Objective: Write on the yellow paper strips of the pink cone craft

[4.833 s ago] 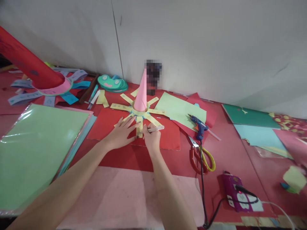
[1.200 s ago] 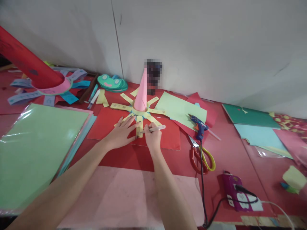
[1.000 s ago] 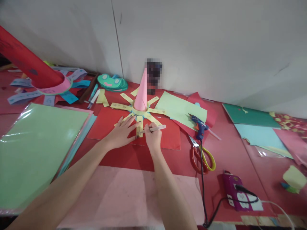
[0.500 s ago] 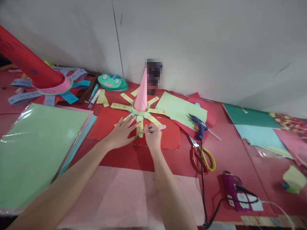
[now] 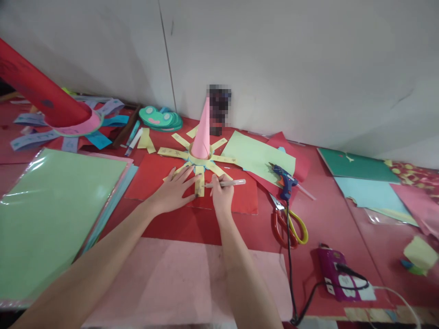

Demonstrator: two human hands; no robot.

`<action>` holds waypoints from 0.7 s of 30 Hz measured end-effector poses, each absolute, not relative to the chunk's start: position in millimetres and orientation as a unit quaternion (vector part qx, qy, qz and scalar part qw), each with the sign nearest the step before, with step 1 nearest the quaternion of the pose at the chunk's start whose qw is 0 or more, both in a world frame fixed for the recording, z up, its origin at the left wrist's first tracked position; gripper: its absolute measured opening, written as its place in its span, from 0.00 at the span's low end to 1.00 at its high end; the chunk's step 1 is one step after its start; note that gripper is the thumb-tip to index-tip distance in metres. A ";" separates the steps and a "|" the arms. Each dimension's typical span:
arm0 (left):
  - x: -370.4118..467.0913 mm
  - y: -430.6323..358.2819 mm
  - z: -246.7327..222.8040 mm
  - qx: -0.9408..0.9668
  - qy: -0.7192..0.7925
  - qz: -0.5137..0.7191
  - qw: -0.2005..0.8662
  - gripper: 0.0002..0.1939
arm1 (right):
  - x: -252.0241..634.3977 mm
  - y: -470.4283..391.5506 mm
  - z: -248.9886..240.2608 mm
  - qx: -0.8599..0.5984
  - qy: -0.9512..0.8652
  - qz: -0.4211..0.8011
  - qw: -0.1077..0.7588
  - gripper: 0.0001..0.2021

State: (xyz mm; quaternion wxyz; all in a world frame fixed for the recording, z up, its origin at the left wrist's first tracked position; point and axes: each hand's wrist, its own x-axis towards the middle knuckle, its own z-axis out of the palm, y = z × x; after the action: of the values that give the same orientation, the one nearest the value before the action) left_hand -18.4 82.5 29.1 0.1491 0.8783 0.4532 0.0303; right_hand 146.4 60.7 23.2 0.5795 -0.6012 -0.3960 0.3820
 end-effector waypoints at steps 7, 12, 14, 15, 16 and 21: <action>-17.6 82.3 31.3 0.874 0.457 0.028 0.161 0.32 | 147.7 60.8 17.7 -0.605 -0.406 0.384 0.567 0.17; -17.3 82.1 34.0 0.875 0.456 0.026 0.160 0.33 | 148.2 61.2 16.8 -0.596 -0.405 0.390 0.574 0.18; -17.1 81.8 34.3 0.874 0.458 0.025 0.159 0.33 | 147.6 61.2 18.6 -0.594 -0.394 0.397 0.578 0.18; -16.9 81.6 34.2 0.874 0.459 0.026 0.159 0.34 | 147.1 61.2 19.6 -0.594 -0.388 0.400 0.580 0.18; -16.7 81.3 33.9 0.873 0.459 0.026 0.160 0.34 | 146.3 61.2 20.6 -0.593 -0.382 0.403 0.583 0.18; -17.7 82.1 30.2 0.876 0.458 0.032 0.147 0.33 | 144.6 61.8 23.8 -0.580 -0.327 0.394 0.634 0.15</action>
State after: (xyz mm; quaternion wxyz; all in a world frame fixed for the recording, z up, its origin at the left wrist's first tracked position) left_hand -17.7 82.1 30.2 0.1472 0.8761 0.4580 0.0317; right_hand 144.6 61.8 23.8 0.6339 -0.5798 -0.3270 0.3938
